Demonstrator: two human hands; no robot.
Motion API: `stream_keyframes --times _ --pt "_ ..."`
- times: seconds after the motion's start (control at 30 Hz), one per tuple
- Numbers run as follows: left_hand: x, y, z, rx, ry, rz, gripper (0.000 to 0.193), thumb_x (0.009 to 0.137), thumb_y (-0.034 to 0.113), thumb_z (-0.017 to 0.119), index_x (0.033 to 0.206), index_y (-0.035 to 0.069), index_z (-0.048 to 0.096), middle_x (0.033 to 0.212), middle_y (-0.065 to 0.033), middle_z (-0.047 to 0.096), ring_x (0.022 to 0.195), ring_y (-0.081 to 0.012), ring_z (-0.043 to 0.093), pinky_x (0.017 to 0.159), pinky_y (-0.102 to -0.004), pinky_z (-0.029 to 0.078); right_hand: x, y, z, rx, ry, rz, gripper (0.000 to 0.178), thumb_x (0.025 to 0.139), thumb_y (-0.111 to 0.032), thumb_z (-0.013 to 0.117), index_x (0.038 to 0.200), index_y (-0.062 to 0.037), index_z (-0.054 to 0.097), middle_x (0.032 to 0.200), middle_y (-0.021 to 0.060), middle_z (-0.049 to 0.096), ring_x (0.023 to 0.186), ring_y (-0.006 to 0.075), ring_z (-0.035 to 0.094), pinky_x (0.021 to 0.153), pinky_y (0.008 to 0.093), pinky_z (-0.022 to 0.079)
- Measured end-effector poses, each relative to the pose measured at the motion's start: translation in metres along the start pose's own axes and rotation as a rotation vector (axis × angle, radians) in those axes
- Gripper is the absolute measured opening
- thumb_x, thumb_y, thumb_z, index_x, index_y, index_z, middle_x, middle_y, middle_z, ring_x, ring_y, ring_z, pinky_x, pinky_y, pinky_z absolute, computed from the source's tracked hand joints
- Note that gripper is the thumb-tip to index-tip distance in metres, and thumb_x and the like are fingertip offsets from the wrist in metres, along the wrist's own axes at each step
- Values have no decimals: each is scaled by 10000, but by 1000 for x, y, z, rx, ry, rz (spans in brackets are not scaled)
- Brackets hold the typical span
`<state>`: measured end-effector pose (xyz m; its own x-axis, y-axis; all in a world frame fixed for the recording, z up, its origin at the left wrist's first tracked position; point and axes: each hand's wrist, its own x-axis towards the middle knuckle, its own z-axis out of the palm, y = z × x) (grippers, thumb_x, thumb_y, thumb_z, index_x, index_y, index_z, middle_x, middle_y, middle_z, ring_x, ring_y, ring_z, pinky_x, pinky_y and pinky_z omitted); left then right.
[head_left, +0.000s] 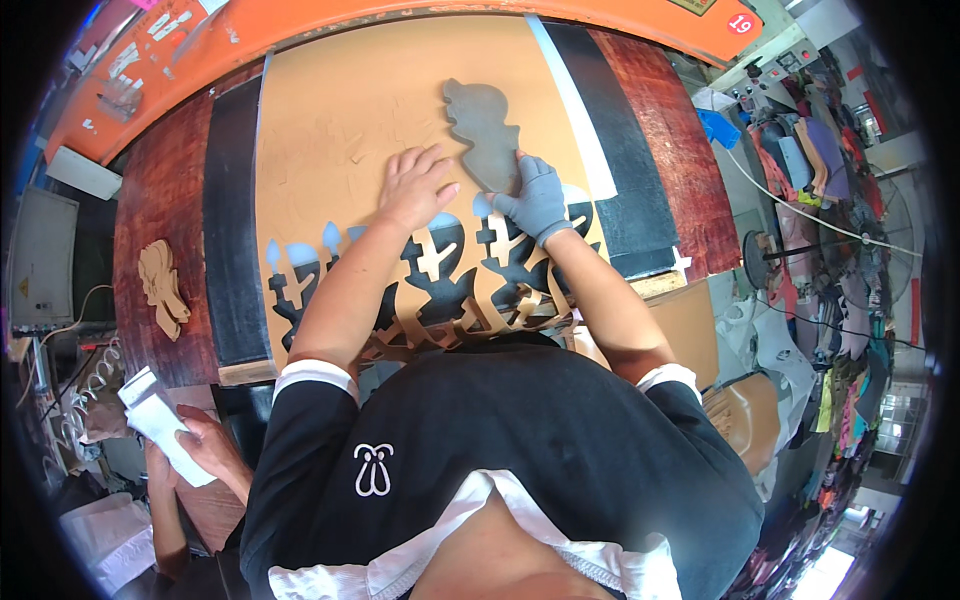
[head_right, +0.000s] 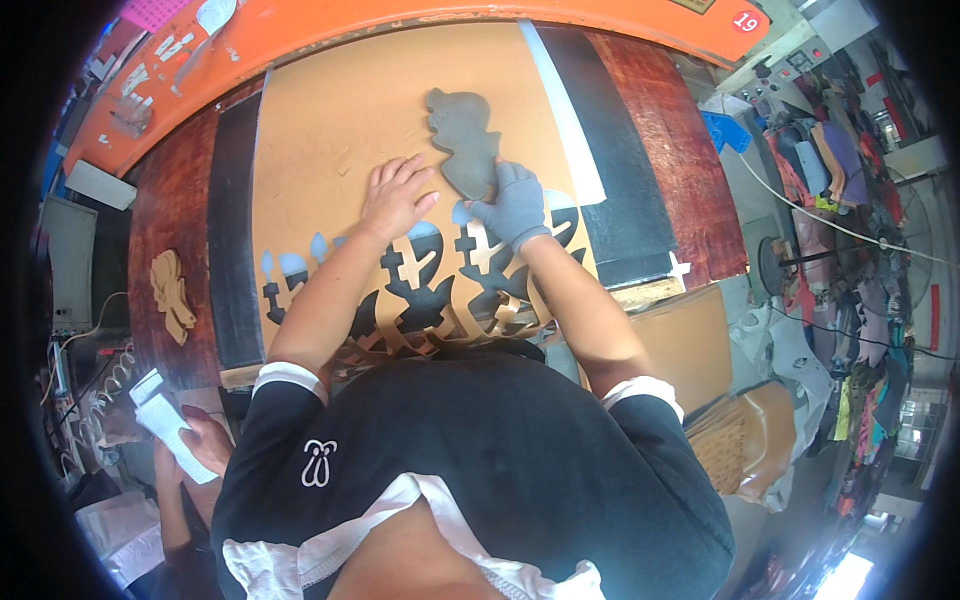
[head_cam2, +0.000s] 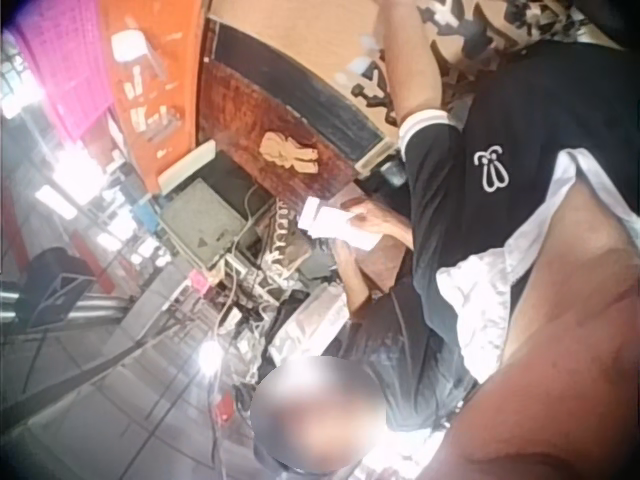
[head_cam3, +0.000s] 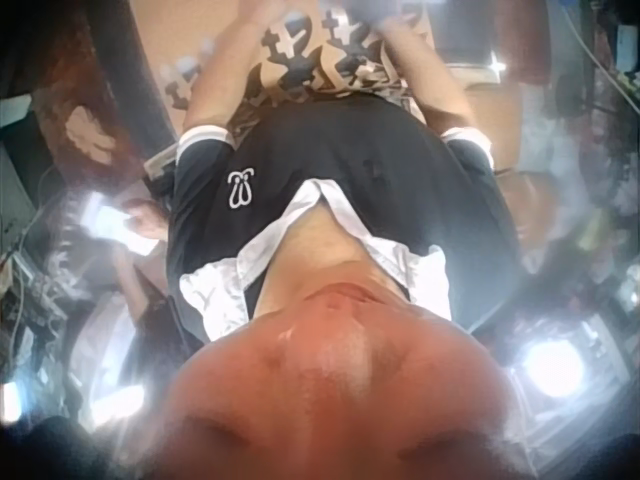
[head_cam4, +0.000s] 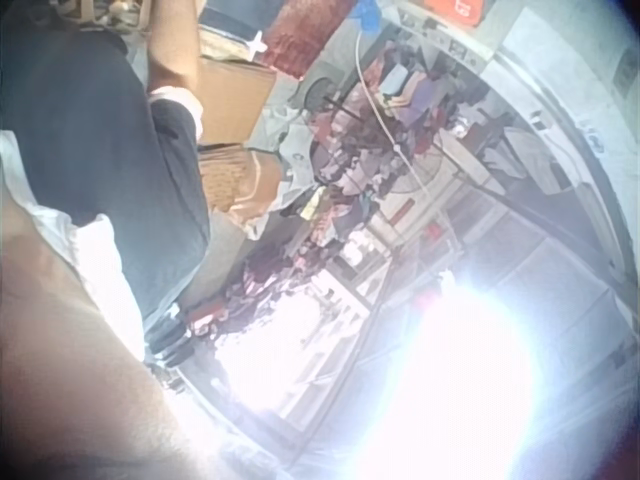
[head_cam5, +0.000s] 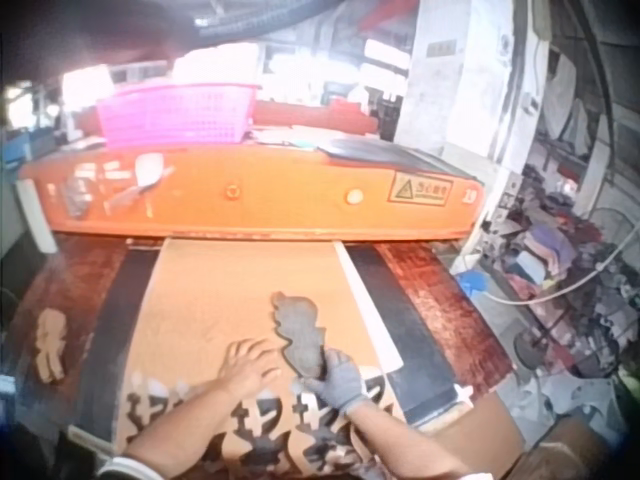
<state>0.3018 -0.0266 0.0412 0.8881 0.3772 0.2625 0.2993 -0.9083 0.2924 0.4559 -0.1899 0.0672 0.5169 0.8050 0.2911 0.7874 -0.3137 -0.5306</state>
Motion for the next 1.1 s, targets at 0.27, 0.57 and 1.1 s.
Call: stream_keyframes --times 0.27,0.57,1.1 --pt "0 -3 5 17 25 21 430 841 376 576 1189 123 579 1347 -54 460 1253 -259 355 1056 -419 237 -1 7 9 31 30 33 799 582 -375 804 1190 59 518 1113 213 570 1050 358 527 932 399 416" --pt "0 -2 4 5 35 20 423 834 365 589 1176 115 586 1340 -53 467 1246 -258 363 1056 -416 242 2 12 11 -8 -3 46 808 600 -377 793 1215 59 503 1155 215 552 1090 359 503 952 395 402" --pt "3 1 -6 -19 26 10 440 844 333 603 1215 99 561 1343 -95 466 1234 -294 395 1045 -420 278 -4 47 -54 451 -183 291 613 790 -354 701 1254 -12 493 1239 150 517 1081 235 537 913 330 442"
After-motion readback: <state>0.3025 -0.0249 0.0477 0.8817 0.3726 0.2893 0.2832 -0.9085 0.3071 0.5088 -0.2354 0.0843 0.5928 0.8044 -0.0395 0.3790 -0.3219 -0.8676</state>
